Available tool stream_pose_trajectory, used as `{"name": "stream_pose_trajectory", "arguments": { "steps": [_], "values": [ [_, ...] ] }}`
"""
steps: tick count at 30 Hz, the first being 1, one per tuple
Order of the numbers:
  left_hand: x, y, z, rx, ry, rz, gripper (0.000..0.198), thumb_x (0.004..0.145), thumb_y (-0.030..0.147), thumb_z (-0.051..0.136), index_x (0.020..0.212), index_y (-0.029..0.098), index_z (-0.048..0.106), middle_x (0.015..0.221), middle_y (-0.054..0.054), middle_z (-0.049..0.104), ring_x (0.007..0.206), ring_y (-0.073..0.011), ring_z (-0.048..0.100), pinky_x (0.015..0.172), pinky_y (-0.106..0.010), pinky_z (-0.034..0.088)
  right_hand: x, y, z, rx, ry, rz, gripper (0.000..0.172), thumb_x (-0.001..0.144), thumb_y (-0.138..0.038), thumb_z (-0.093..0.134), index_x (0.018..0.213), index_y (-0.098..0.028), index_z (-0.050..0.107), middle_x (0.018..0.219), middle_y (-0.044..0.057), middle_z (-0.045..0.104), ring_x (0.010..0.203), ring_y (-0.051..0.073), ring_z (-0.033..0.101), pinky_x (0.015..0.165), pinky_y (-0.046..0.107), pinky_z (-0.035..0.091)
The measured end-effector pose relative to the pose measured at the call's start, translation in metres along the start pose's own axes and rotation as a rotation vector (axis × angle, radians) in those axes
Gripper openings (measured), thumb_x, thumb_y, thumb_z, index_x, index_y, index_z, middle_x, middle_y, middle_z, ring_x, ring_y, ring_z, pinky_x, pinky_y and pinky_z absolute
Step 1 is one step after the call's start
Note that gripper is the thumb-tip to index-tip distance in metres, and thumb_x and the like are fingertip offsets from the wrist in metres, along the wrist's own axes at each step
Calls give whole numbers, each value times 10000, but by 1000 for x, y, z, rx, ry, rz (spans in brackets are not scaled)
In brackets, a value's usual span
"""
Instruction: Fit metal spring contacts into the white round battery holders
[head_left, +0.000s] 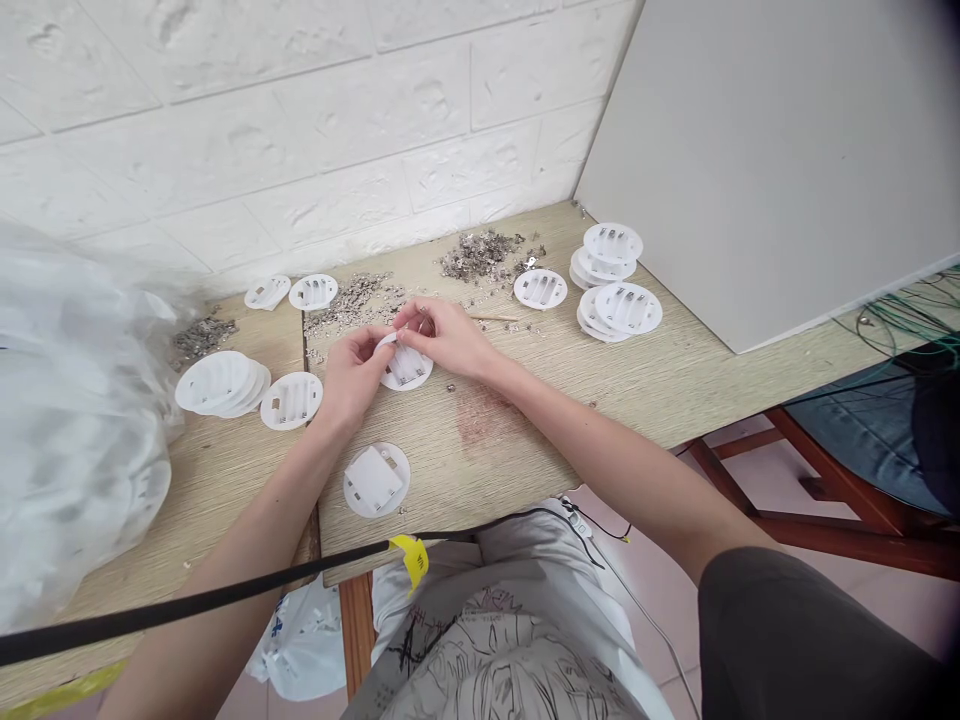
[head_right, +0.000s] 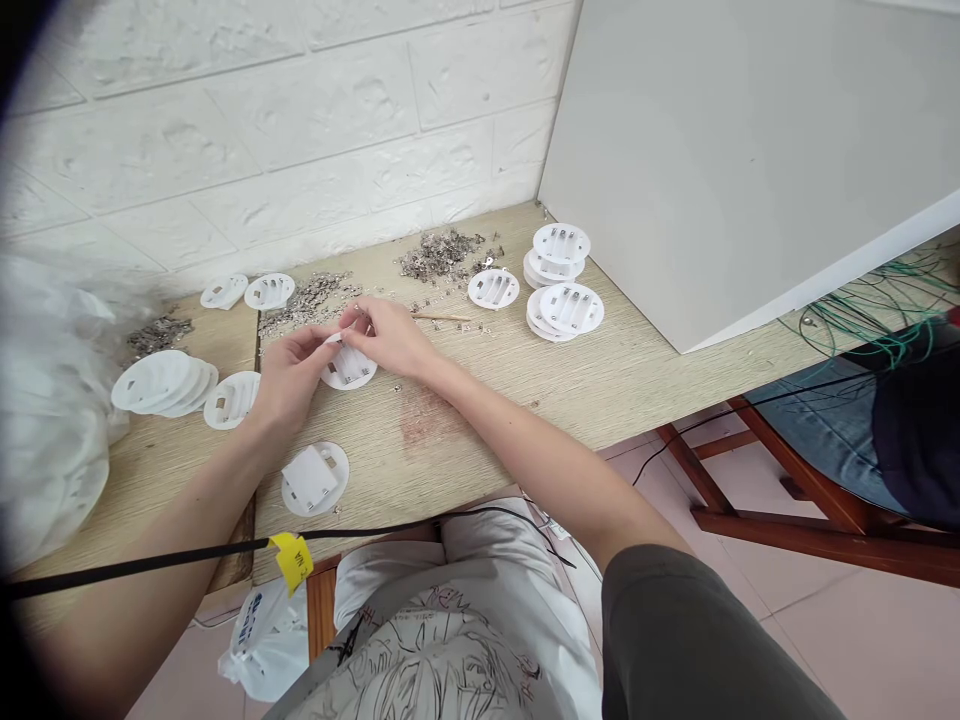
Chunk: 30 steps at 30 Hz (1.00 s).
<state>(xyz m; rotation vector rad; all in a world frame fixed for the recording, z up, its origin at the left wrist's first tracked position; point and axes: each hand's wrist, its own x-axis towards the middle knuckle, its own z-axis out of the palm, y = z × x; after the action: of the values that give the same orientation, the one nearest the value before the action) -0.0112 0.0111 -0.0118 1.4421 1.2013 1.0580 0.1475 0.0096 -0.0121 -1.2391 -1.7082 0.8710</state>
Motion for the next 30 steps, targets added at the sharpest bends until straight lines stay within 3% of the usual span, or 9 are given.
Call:
{"name": "stream_pose_trajectory", "arguments": {
  "steps": [5, 13, 30],
  "values": [
    [-1, 3, 0, -60, -13, -30, 172, 696, 286, 735, 814, 161, 724, 762, -27, 712, 644, -123, 609, 616, -236, 492, -1, -1, -1, -4, -14, 60, 177, 860, -304, 622, 928, -140, 615, 764, 8, 610, 700, 128, 524, 644, 269, 391],
    [-1, -1, -2, -38, -53, -1, 190, 715, 323, 756, 812, 162, 732, 774, -40, 723, 667, -139, 640, 612, -245, 514, -1, -1, 0, 76, -24, 120, 126, 814, -250, 643, 863, -141, 603, 771, 23, 616, 708, 142, 547, 638, 282, 407],
    [-3, 1, -2, 51, -41, 54, 181, 726, 321, 750, 822, 170, 722, 844, -45, 732, 745, -156, 657, 682, -270, 515, -1, 1, 2, 10, -19, 44, 113, 828, -233, 621, 896, -146, 594, 794, 8, 624, 709, 135, 548, 645, 270, 413]
  ]
}}
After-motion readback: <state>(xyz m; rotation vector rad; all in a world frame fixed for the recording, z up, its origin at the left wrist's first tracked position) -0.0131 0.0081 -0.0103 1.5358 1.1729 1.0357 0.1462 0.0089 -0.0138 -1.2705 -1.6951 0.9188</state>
